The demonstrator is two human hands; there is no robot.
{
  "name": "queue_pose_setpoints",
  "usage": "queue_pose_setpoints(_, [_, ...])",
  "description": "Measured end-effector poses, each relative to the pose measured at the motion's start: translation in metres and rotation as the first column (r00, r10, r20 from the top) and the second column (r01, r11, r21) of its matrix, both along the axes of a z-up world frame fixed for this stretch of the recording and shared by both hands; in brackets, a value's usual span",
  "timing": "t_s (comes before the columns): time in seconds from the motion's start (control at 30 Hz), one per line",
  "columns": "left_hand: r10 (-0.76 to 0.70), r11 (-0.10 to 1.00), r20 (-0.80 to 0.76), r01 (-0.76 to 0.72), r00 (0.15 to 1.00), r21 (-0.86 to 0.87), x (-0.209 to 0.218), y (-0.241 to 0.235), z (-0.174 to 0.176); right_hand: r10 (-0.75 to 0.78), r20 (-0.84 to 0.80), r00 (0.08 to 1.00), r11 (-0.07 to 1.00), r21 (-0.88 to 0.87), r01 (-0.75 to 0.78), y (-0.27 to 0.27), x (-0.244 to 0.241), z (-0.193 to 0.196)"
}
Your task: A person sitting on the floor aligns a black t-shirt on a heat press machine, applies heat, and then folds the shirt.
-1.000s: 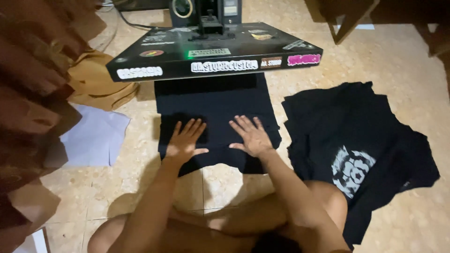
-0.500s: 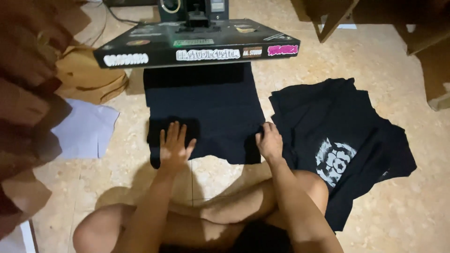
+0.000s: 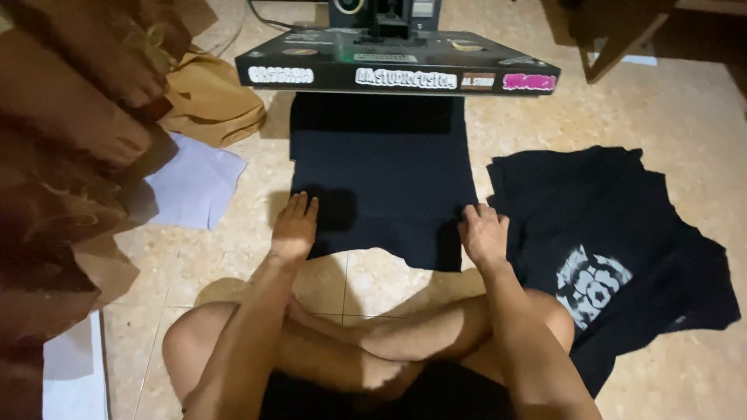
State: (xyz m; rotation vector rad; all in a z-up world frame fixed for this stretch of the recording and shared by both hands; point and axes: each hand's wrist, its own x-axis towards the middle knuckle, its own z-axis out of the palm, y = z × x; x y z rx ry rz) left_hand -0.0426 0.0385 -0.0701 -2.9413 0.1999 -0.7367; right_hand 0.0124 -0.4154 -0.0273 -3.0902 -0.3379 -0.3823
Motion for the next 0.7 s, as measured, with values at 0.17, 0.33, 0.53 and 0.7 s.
queue_pose_setpoints(0.17, [0.001,1.0,0.027,-0.002,1.0,0.031,-0.004,-0.003,0.017,-0.018,0.03,0.999,0.995,-0.101,0.021,-0.006,0.002,-0.015])
queue_pose_setpoints(0.33, [0.006,0.999,0.026,-0.007,1.0,0.045,-0.007,-0.001,0.005,-0.093,-0.118,0.989,0.984,-0.164,0.073,-0.007,-0.009,-0.015])
queue_pose_setpoints(0.53, [0.065,0.996,0.052,-0.068,0.997,0.063,-0.014,-0.012,0.008,-0.051,-0.104,0.993,0.985,-0.17,0.032,0.019,-0.014,0.011])
queue_pose_setpoints(0.7, [0.167,0.964,0.035,-0.156,0.985,-0.215,-0.024,-0.022,0.063,0.193,0.024,0.981,0.976,0.094,-0.195,0.07,-0.018,0.051])
